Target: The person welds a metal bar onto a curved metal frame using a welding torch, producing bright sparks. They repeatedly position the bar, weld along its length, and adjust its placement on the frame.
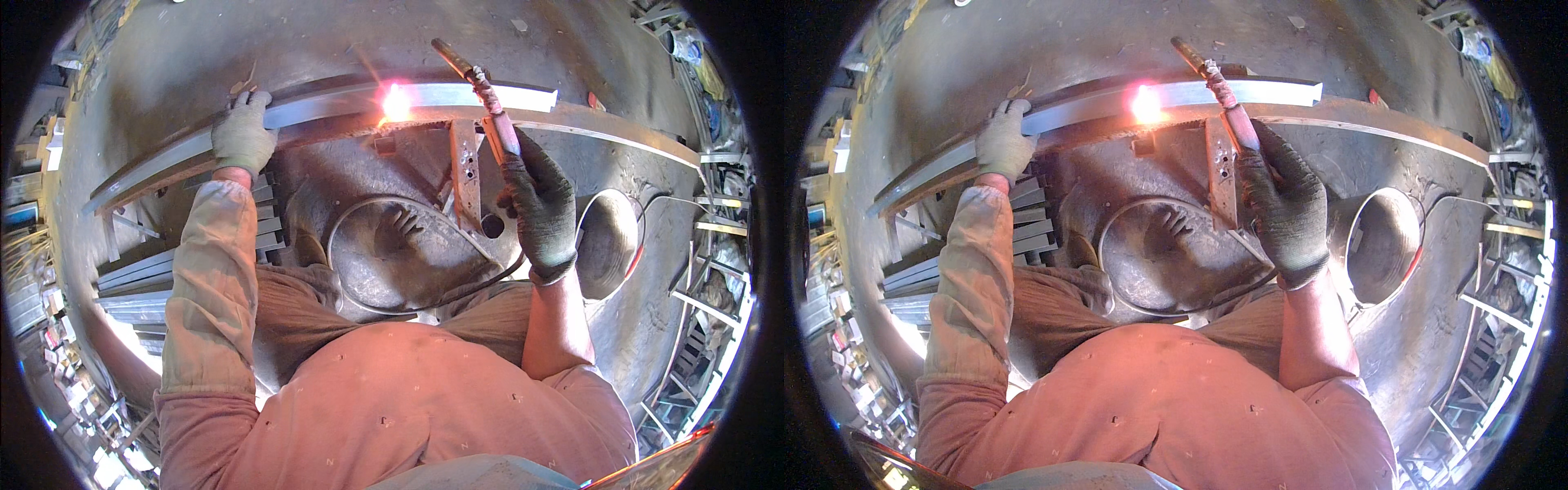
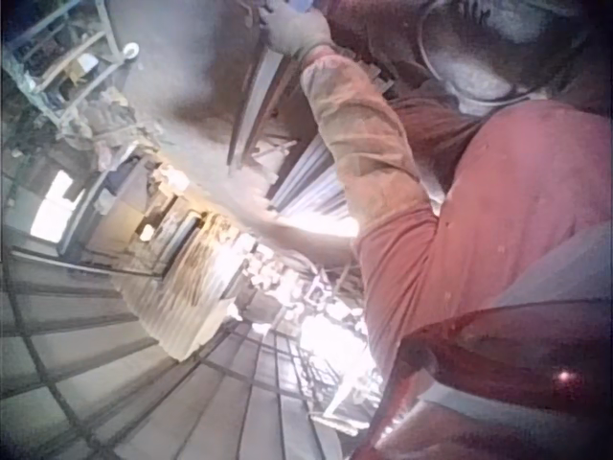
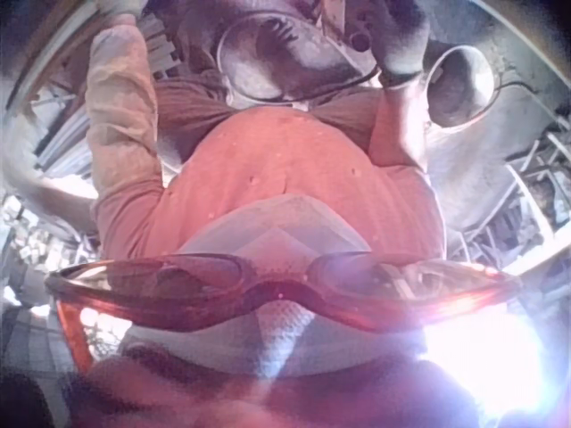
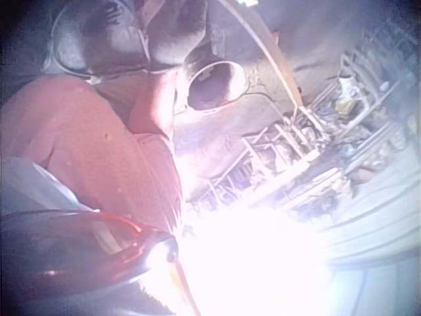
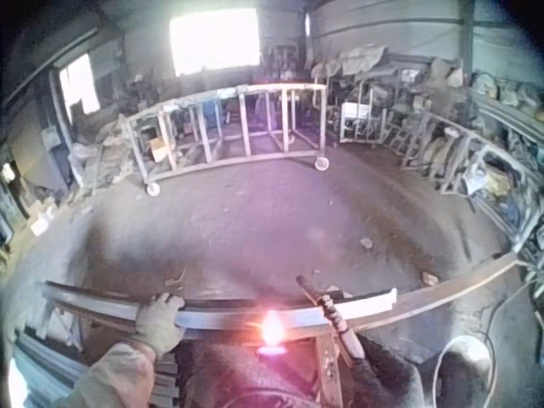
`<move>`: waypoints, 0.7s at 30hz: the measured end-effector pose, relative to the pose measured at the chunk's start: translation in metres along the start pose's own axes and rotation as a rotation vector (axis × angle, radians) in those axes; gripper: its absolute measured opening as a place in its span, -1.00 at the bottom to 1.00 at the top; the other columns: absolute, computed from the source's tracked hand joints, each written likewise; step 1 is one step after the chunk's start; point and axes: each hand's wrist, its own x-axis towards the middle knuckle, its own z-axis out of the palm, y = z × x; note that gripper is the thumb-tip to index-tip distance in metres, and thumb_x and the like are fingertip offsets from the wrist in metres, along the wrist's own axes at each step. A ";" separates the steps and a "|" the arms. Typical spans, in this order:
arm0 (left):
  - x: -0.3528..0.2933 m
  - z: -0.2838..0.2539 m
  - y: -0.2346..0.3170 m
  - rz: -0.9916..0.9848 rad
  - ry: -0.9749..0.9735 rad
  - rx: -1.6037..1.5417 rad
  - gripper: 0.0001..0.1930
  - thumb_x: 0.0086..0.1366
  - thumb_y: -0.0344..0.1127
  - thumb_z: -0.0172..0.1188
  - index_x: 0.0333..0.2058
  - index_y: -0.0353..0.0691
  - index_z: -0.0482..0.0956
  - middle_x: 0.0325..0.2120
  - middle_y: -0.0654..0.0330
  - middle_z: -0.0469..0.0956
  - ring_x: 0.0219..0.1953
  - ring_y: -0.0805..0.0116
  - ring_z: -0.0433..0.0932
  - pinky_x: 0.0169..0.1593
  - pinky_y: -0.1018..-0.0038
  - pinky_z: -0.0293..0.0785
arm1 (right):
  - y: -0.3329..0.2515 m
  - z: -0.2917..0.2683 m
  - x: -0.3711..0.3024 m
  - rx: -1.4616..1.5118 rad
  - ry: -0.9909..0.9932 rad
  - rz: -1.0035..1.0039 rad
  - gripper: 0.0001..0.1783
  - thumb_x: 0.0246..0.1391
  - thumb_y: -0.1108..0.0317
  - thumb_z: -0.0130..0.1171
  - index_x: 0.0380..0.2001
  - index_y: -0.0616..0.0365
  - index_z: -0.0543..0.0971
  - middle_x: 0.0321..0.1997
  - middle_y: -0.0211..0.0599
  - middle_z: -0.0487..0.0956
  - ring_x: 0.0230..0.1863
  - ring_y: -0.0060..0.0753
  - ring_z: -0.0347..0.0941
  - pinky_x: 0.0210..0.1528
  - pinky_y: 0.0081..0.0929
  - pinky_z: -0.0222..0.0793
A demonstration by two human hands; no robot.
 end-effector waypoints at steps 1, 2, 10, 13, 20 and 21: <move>0.001 0.001 -0.006 0.003 -0.020 -0.046 -0.52 0.32 -0.17 0.52 0.20 0.04 0.71 0.24 0.07 0.71 0.26 -0.20 0.70 0.26 -0.04 0.68 | 0.002 0.000 0.000 0.010 0.004 -0.015 -0.53 0.65 0.23 0.33 0.46 0.16 0.69 -0.12 -0.53 0.74 -0.26 -0.76 0.50 -0.22 -0.61 0.48; 0.003 -0.001 -0.009 0.005 -0.041 -0.094 -0.54 0.33 -0.16 0.52 0.19 0.02 0.72 0.22 0.05 0.73 0.24 -0.22 0.70 0.25 -0.03 0.69 | 0.004 -0.002 -0.001 0.016 -0.001 -0.015 -0.53 0.65 0.23 0.33 0.46 0.16 0.69 -0.11 -0.53 0.74 -0.26 -0.76 0.50 -0.22 -0.62 0.48; 0.001 -0.008 -0.035 -0.047 -0.306 -0.661 -0.39 0.17 -0.45 0.69 0.21 -0.19 0.73 0.03 0.08 0.81 0.10 0.14 0.79 0.27 0.24 0.68 | -0.002 -0.007 -0.006 0.027 -0.035 0.084 -0.53 0.65 0.25 0.34 0.45 0.22 0.68 0.12 -0.35 0.79 0.02 -0.63 0.63 0.07 -0.49 0.63; 0.010 -0.006 -0.046 0.016 -0.339 -0.690 -0.46 0.19 -0.48 0.66 0.17 -0.25 0.77 0.11 0.08 0.78 0.16 0.18 0.75 0.30 0.25 0.66 | 0.006 -0.007 -0.007 0.071 -0.037 0.010 -0.53 0.64 0.23 0.36 0.44 0.22 0.69 0.16 -0.32 0.80 0.09 -0.59 0.65 0.17 -0.45 0.64; 0.011 0.041 -0.075 0.263 0.051 -0.523 -0.48 0.41 -0.26 0.63 0.28 -0.30 0.77 0.51 -0.04 0.57 0.58 0.04 0.49 0.58 0.23 0.45 | -0.003 -0.003 -0.004 -0.078 -0.044 0.050 -0.52 0.63 0.21 0.37 0.43 0.23 0.69 0.17 -0.31 0.81 0.10 -0.57 0.67 0.18 -0.44 0.65; 0.010 0.042 -0.071 0.259 0.050 -0.539 -0.47 0.41 -0.26 0.62 0.29 -0.29 0.76 0.51 -0.04 0.56 0.57 0.03 0.50 0.58 0.23 0.45 | -0.001 -0.003 -0.003 -0.073 -0.038 0.026 -0.52 0.63 0.21 0.37 0.43 0.22 0.69 0.18 -0.29 0.81 0.11 -0.56 0.68 0.19 -0.43 0.66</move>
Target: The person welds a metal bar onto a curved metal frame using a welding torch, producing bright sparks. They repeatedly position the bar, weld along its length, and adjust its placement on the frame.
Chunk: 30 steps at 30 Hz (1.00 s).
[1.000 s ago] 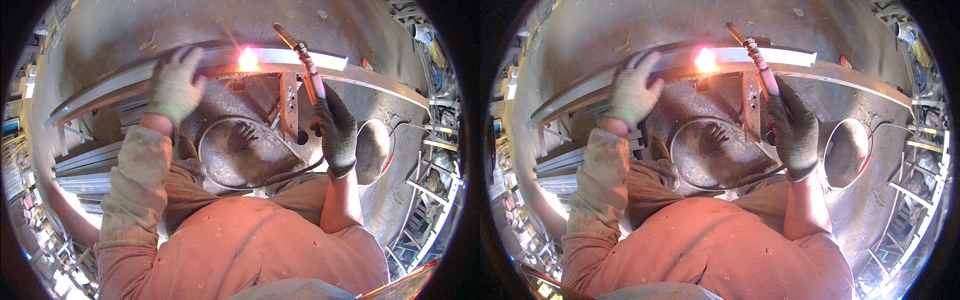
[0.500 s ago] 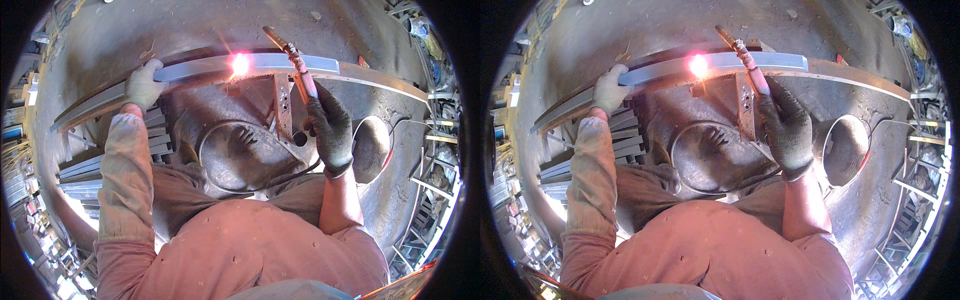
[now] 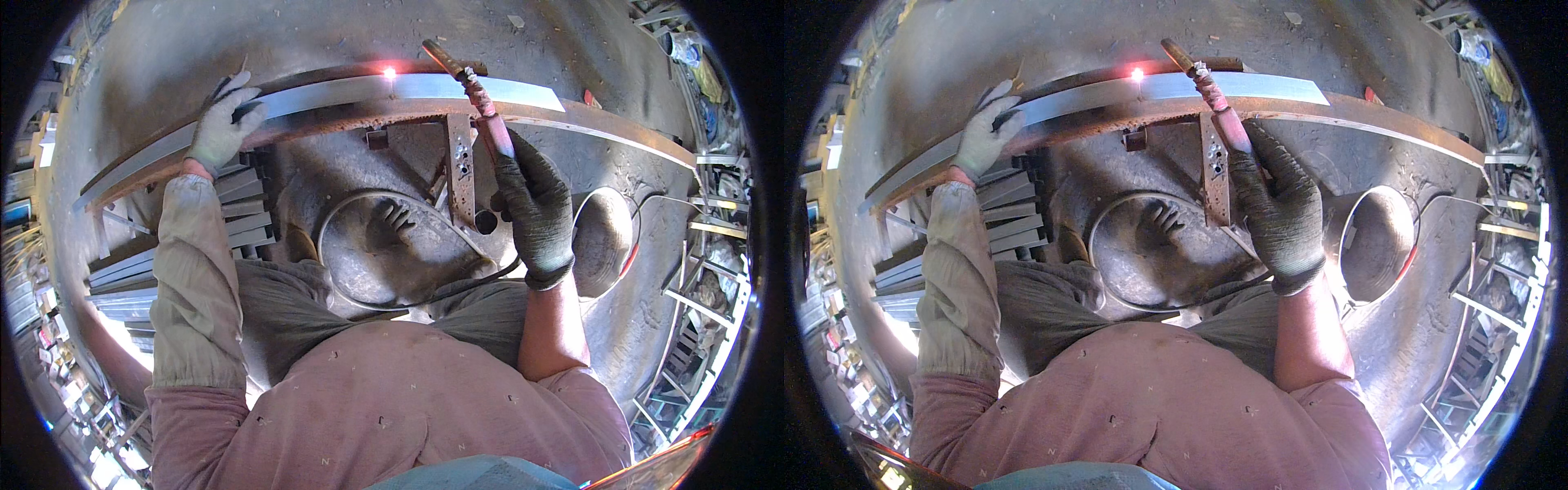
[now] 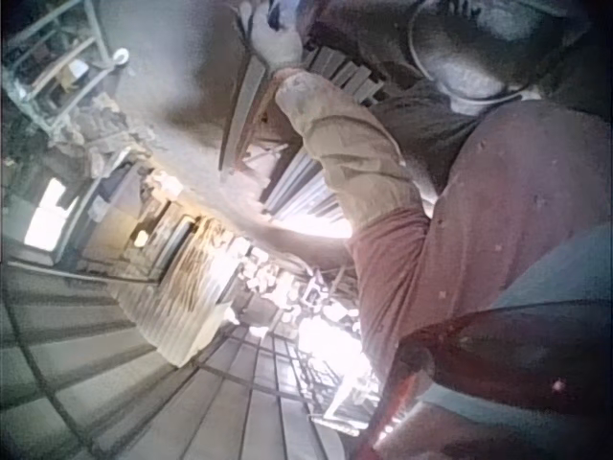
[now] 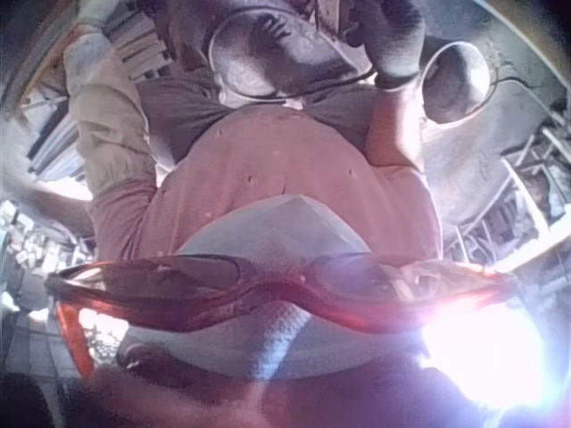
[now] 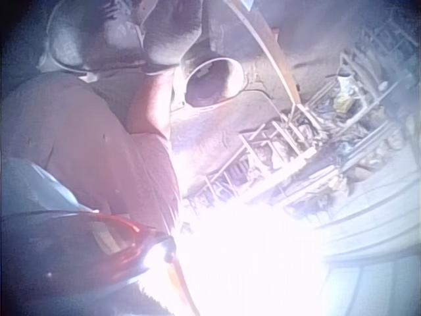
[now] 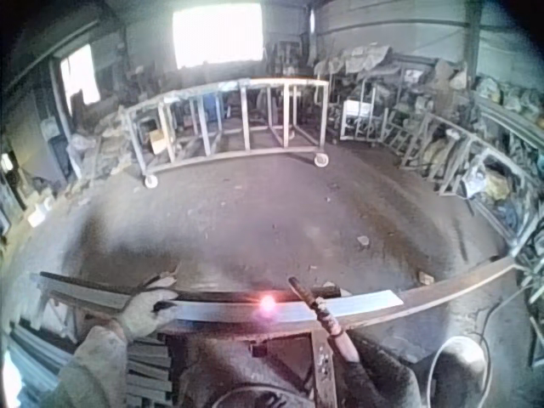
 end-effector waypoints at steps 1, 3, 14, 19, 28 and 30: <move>-0.001 0.003 0.003 -0.005 0.003 -0.014 -0.46 0.41 -0.25 0.62 0.30 -0.29 0.75 0.51 -0.03 0.56 0.56 0.01 0.51 0.58 0.22 0.45 | 0.003 0.001 0.000 0.007 0.009 -0.011 -0.53 0.63 0.22 0.37 0.43 0.22 0.69 0.19 -0.26 0.82 0.12 -0.56 0.69 0.20 -0.41 0.66; -0.001 0.003 0.013 -0.027 -0.015 -0.063 -0.43 0.40 -0.25 0.62 0.32 -0.27 0.74 0.51 -0.03 0.57 0.53 -0.01 0.55 0.57 0.22 0.47 | 0.011 0.002 0.001 0.029 0.026 -0.023 -0.54 0.63 0.24 0.37 0.42 0.22 0.70 0.20 -0.22 0.83 0.14 -0.54 0.70 0.21 -0.39 0.68; -0.001 -0.002 0.063 -0.167 -0.007 0.240 -0.38 0.24 -0.27 0.62 0.29 -0.15 0.72 0.21 -0.03 0.75 0.21 -0.16 0.76 0.30 0.11 0.68 | 0.018 0.004 0.006 -0.143 0.010 -0.110 -0.50 0.61 0.20 0.38 0.47 0.12 0.69 -0.17 -0.44 0.75 -0.37 -0.68 0.58 -0.35 -0.59 0.47; 0.002 -0.005 0.070 -0.210 -0.061 0.253 -0.29 0.27 -0.23 0.62 0.40 -0.10 0.64 0.33 -0.06 0.67 0.31 -0.21 0.69 0.37 0.05 0.64 | 0.020 0.009 0.006 -0.106 -0.001 -0.062 -0.51 0.62 0.22 0.36 0.47 0.14 0.68 -0.07 -0.38 0.77 -0.28 -0.65 0.60 -0.25 -0.55 0.53; -0.015 -0.021 0.234 0.052 -0.149 -0.130 -0.07 0.31 0.01 0.67 0.57 -0.16 0.50 0.40 -0.17 0.62 0.44 -0.24 0.60 0.51 -0.04 0.53 | 0.017 0.013 0.000 -0.117 -0.062 0.001 -0.53 0.63 0.27 0.36 0.44 0.23 0.69 0.20 -0.16 0.85 0.16 -0.54 0.72 0.22 -0.42 0.67; -0.025 -0.004 0.287 0.217 -0.096 -0.162 -0.08 0.29 0.05 0.67 0.50 -0.30 0.54 0.33 -0.23 0.67 0.33 -0.24 0.69 0.46 -0.01 0.56 | 0.015 0.014 -0.001 -0.188 -0.059 0.016 -0.52 0.62 0.25 0.37 0.44 0.22 0.70 0.19 -0.14 0.86 0.14 -0.54 0.73 0.20 -0.42 0.68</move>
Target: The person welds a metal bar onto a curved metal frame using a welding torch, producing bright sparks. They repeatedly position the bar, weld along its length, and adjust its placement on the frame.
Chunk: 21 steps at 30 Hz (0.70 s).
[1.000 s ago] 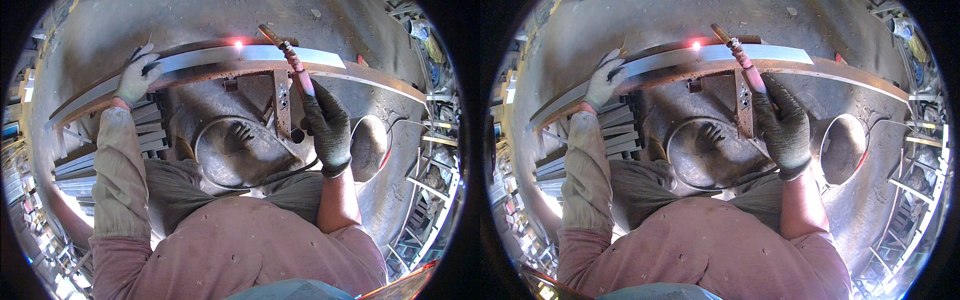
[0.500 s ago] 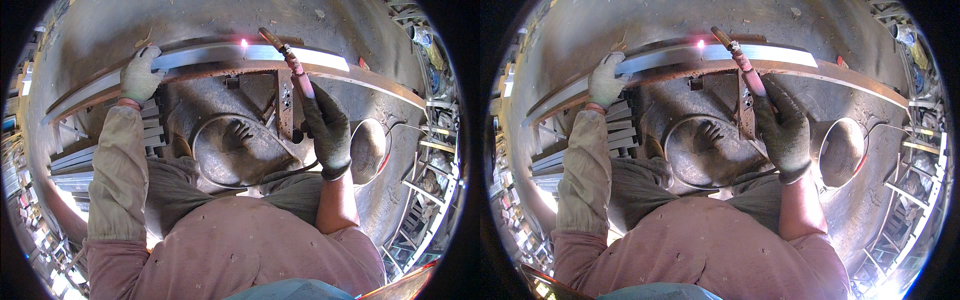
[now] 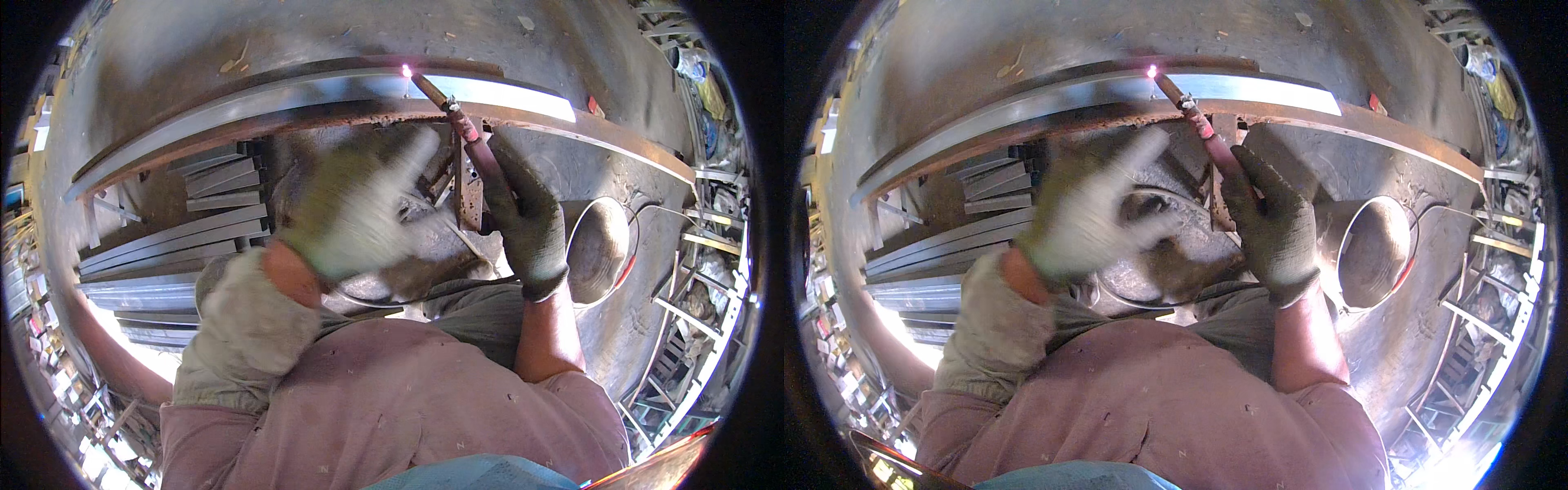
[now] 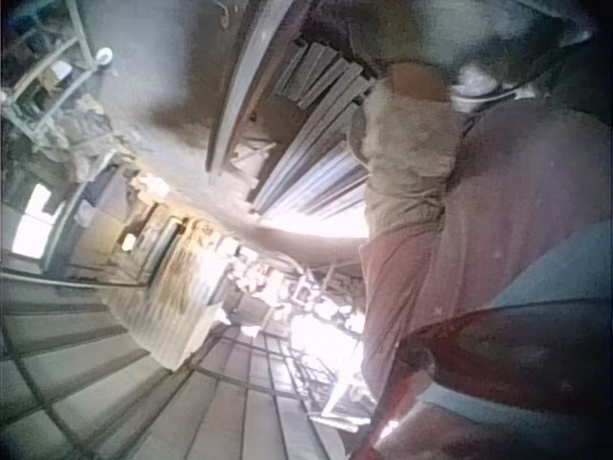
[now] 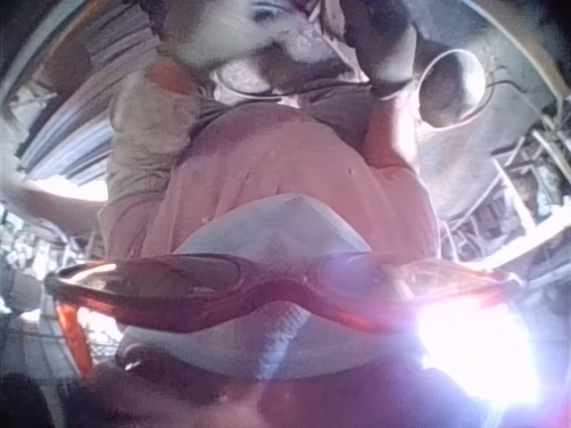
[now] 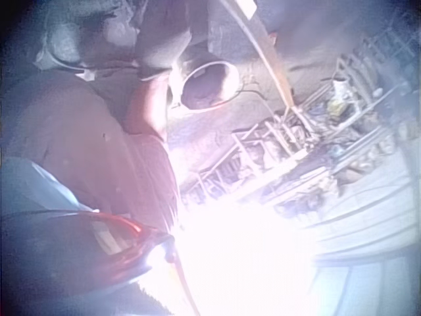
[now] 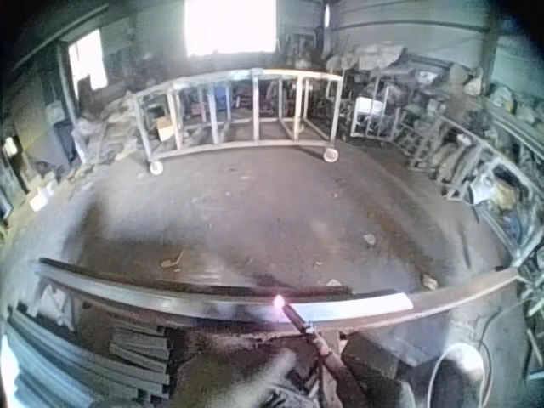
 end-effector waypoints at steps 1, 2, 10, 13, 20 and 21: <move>0.003 0.013 0.016 -0.077 -0.026 -0.190 -0.04 0.25 0.00 0.67 0.51 -0.32 0.49 0.30 -0.27 0.67 0.34 -0.30 0.66 0.45 -0.02 0.56 | 0.001 0.002 0.002 -0.019 -0.013 -0.002 -0.52 0.61 0.24 0.38 0.44 0.22 0.70 0.19 -0.13 0.86 0.14 -0.54 0.73 0.19 -0.41 0.68; 0.004 0.029 0.018 -0.148 -0.139 -0.261 0.01 0.21 -0.05 0.67 0.53 -0.37 0.42 0.31 -0.31 0.63 0.36 -0.36 0.62 0.44 -0.06 0.55 | 0.001 0.002 0.002 -0.006 -0.009 -0.013 -0.52 0.61 0.23 0.38 0.43 0.22 0.70 0.19 -0.13 0.86 0.13 -0.54 0.73 0.18 -0.41 0.68; 0.003 0.068 0.011 -0.134 -0.079 -0.416 0.07 0.25 -0.06 0.65 0.59 -0.39 0.30 0.44 -0.30 0.51 0.43 -0.38 0.54 0.48 -0.05 0.51 | 0.008 0.008 0.001 0.106 0.000 0.001 -0.53 0.61 0.25 0.38 0.43 0.20 0.71 0.15 -0.16 0.86 0.12 -0.55 0.72 0.18 -0.43 0.68; 0.007 0.064 0.008 -0.090 -0.054 -0.440 0.08 0.26 -0.04 0.65 0.60 -0.37 0.29 0.44 -0.30 0.51 0.44 -0.38 0.53 0.49 -0.05 0.51 | 0.011 0.009 0.003 0.062 0.001 -0.045 -0.53 0.61 0.26 0.38 0.44 0.20 0.70 0.14 -0.19 0.85 0.13 -0.57 0.71 0.18 -0.45 0.67; 0.005 0.065 0.009 -0.167 -0.117 -0.359 0.09 0.25 0.04 0.66 0.60 -0.33 0.31 0.44 -0.28 0.52 0.44 -0.39 0.54 0.49 -0.09 0.51 | 0.008 0.013 0.004 0.137 -0.010 0.050 -0.55 0.62 0.28 0.36 0.44 0.18 0.70 0.12 -0.25 0.85 0.08 -0.60 0.70 0.13 -0.49 0.67; 0.005 0.068 0.007 -0.138 -0.074 -0.365 0.08 0.25 0.04 0.66 0.60 -0.33 0.32 0.44 -0.29 0.52 0.43 -0.39 0.54 0.48 -0.09 0.51 | 0.007 0.013 0.004 0.118 -0.008 0.046 -0.55 0.62 0.27 0.36 0.43 0.18 0.71 0.12 -0.26 0.84 0.07 -0.61 0.70 0.12 -0.50 0.67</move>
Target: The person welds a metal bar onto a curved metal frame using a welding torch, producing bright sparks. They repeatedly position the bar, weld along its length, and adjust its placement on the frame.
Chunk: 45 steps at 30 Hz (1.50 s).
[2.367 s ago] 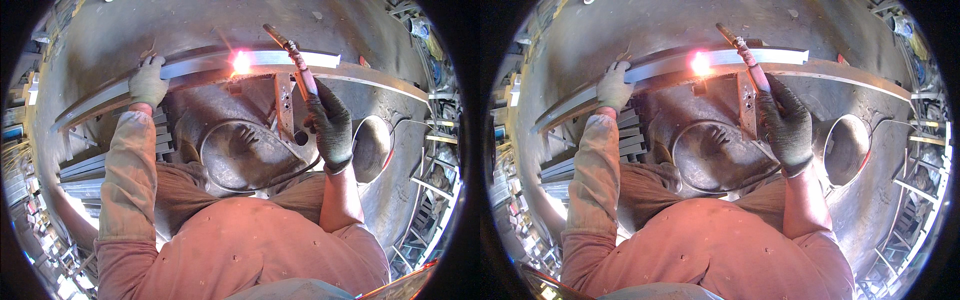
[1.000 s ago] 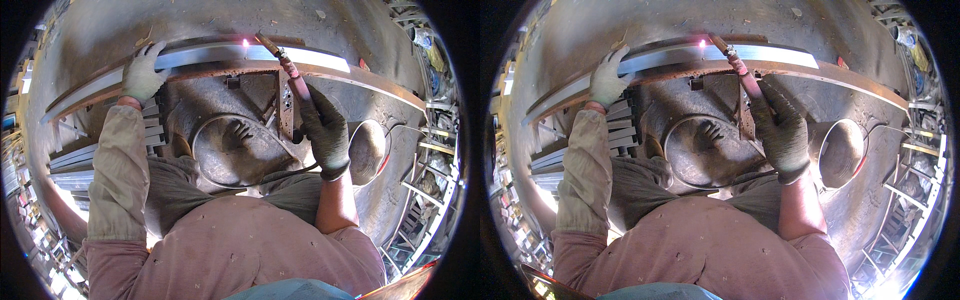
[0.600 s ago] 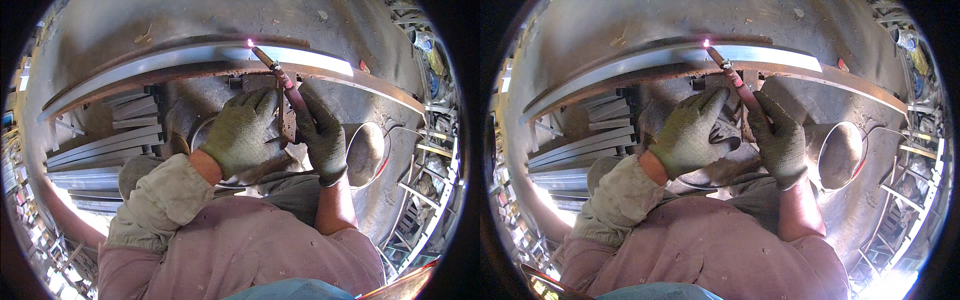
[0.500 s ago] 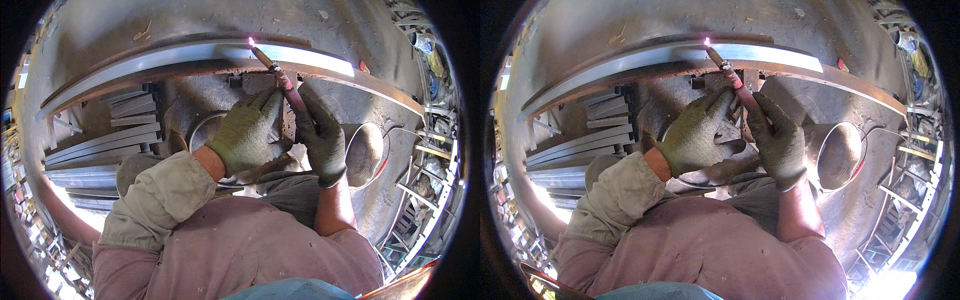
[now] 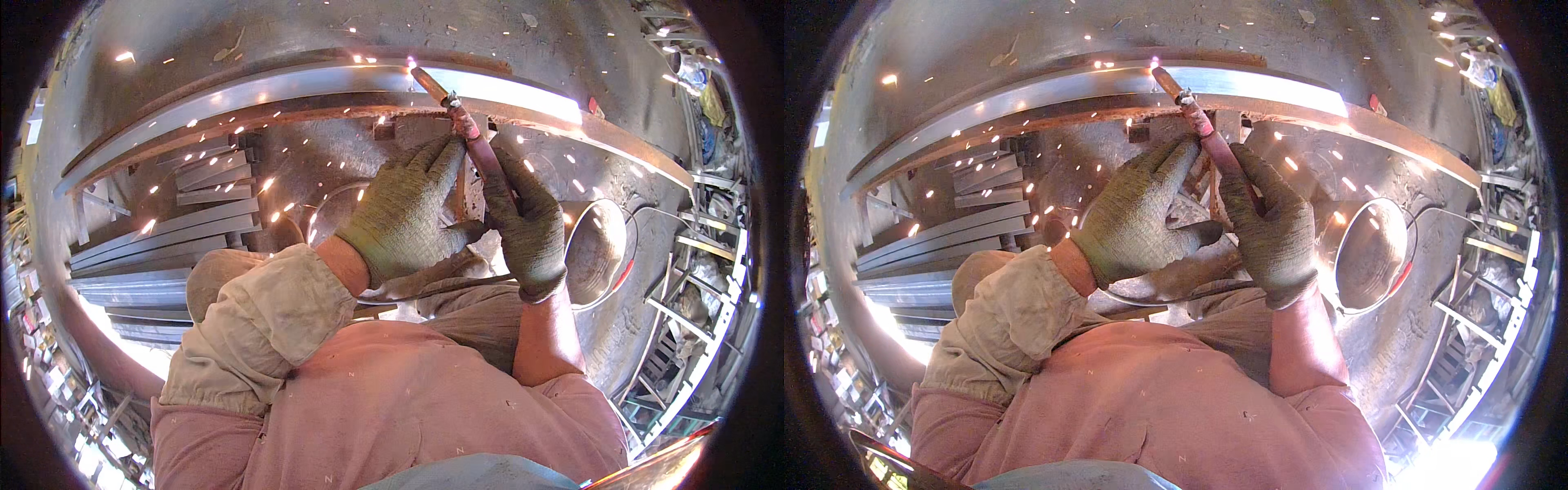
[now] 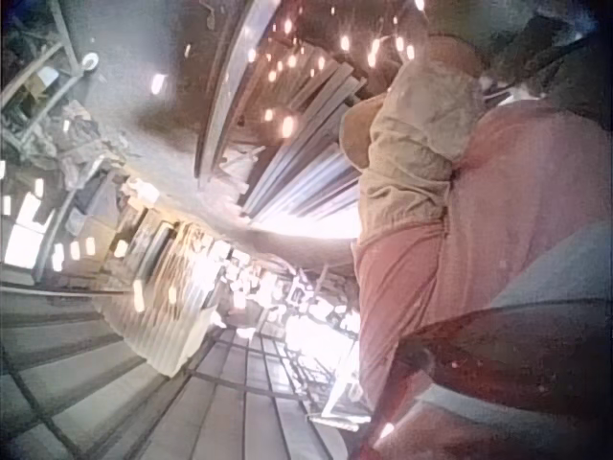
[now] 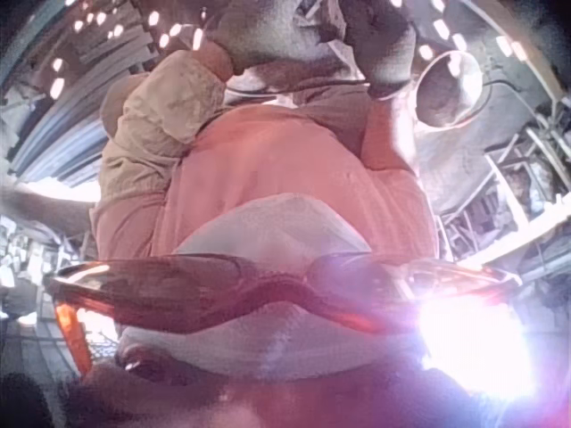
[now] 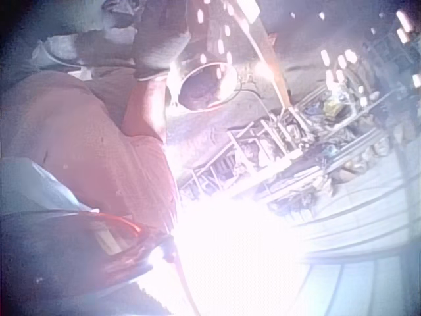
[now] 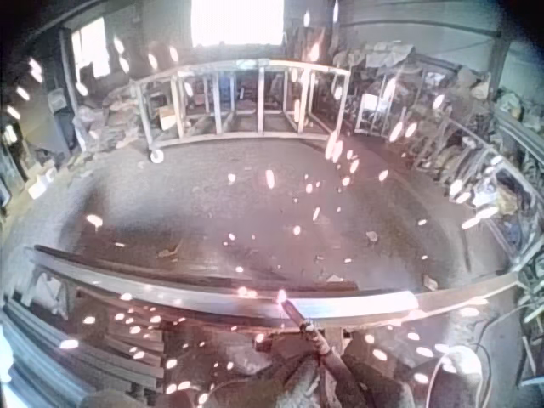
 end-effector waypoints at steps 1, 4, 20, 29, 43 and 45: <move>0.000 0.003 -0.003 0.037 0.037 -0.008 0.08 0.26 0.05 0.66 0.59 -0.33 0.32 0.43 -0.29 0.53 0.42 -0.40 0.55 0.47 -0.10 0.51 | -0.001 0.000 0.000 -0.019 0.003 -0.004 -0.55 0.62 0.27 0.36 0.43 0.18 0.71 0.11 -0.28 0.84 0.06 -0.63 0.70 0.11 -0.51 0.67; -0.001 0.006 -0.006 0.054 0.048 0.021 0.07 0.27 0.03 0.65 0.59 -0.35 0.32 0.43 -0.30 0.53 0.42 -0.39 0.55 0.48 -0.10 0.49 | 0.002 0.004 0.000 0.072 0.017 0.005 -0.55 0.63 0.27 0.36 0.44 0.16 0.70 0.04 -0.37 0.82 -0.01 -0.66 0.68 0.03 -0.52 0.66; -0.001 0.009 -0.008 0.089 0.091 -0.019 0.02 0.28 0.13 0.59 0.51 -0.42 0.39 0.36 -0.33 0.57 0.35 -0.40 0.59 0.43 -0.11 0.52 | -0.004 -0.002 0.000 -0.058 -0.030 -0.017 -0.57 0.65 0.24 0.34 0.41 0.16 0.73 -0.02 -0.43 0.81 -0.04 -0.70 0.64 0.03 -0.52 0.64; -0.001 -0.004 0.005 -0.031 -0.067 0.005 0.06 0.28 0.06 0.64 0.57 -0.41 0.33 0.41 -0.30 0.55 0.41 -0.36 0.57 0.53 -0.03 0.48 | -0.006 0.001 -0.003 0.027 -0.004 0.005 -0.55 0.62 0.26 0.37 0.43 0.17 0.72 -0.04 -0.44 0.79 -0.04 -0.70 0.62 0.02 -0.54 0.63; 0.000 -0.002 -0.002 0.051 -0.002 -0.002 0.04 0.27 0.07 0.62 0.54 -0.44 0.36 0.43 -0.33 0.52 0.41 -0.38 0.55 0.52 -0.04 0.48 | -0.001 0.000 -0.001 -0.019 -0.010 -0.024 -0.58 0.64 0.24 0.34 0.41 0.15 0.73 -0.03 -0.38 0.81 -0.05 -0.71 0.63 0.02 -0.54 0.63; -0.001 -0.004 0.000 0.017 -0.031 0.012 0.07 0.28 0.05 0.63 0.58 -0.41 0.32 0.47 -0.31 0.49 0.46 -0.37 0.52 0.55 -0.03 0.45 | -0.003 0.001 -0.001 -0.027 0.000 -0.026 -0.58 0.64 0.25 0.34 0.41 0.15 0.73 0.00 -0.35 0.82 -0.03 -0.70 0.63 0.04 -0.54 0.63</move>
